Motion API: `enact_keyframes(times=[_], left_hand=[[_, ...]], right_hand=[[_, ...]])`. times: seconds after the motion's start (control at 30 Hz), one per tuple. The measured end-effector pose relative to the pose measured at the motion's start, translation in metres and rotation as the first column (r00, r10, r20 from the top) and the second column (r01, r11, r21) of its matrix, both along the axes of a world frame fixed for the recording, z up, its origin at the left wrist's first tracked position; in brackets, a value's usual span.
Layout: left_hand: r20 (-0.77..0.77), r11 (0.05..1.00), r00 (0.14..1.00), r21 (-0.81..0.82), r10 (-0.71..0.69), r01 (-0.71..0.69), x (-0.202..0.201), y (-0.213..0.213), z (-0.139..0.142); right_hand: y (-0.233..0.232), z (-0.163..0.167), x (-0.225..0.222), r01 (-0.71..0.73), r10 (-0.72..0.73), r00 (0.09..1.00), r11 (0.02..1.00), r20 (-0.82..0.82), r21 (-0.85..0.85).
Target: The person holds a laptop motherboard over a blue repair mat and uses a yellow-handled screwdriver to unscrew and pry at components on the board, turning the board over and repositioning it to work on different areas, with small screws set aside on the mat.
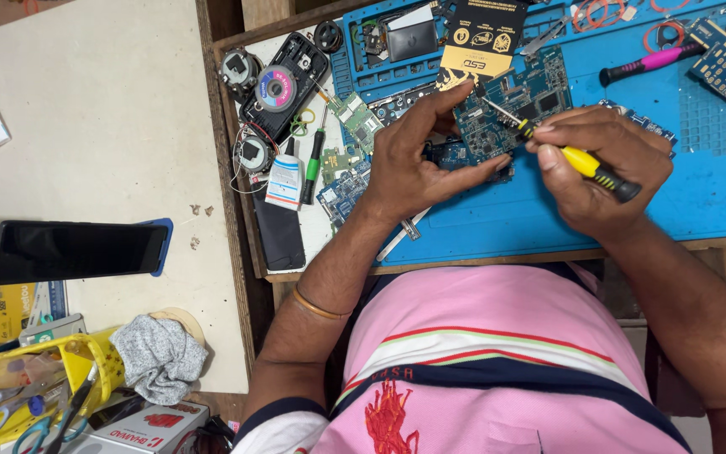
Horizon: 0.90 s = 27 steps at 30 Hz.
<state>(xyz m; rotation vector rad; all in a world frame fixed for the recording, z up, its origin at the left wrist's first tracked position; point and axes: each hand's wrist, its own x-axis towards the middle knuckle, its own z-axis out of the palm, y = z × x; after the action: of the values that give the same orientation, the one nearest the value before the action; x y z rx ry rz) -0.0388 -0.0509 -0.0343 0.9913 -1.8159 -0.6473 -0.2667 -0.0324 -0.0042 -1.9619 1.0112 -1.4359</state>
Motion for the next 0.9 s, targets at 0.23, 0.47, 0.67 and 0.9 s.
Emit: enact_keyframes(times=[0.23, 0.47, 0.67, 0.9], left_hand=[[0.033, 1.0, 0.999, 0.002, -0.016, 0.016, -0.001, -0.001, 0.001], [0.027, 0.999, 0.999, 0.025, -0.022, 0.022, -0.001, -0.002, -0.001], [0.009, 0.999, 0.999, 0.025, -0.035, 0.035, -0.001, -0.002, -0.001], [0.016, 1.0, 0.999, 0.001, -0.03, 0.03, 0.0, -0.001, 0.002]], right_hand=[[0.004, -0.013, -0.007, -0.065, 0.006, 0.967, 0.973, 0.255, 0.222], [0.0, -0.015, -0.007, -0.072, -0.025, 0.931, 0.966, 0.365, 0.249], [0.002, -0.009, -0.007, -0.103, 0.039, 0.951, 0.976, 0.308, 0.194], [0.001, -0.006, -0.008, -0.095, 0.064, 0.98, 0.983, 0.189, 0.158]])
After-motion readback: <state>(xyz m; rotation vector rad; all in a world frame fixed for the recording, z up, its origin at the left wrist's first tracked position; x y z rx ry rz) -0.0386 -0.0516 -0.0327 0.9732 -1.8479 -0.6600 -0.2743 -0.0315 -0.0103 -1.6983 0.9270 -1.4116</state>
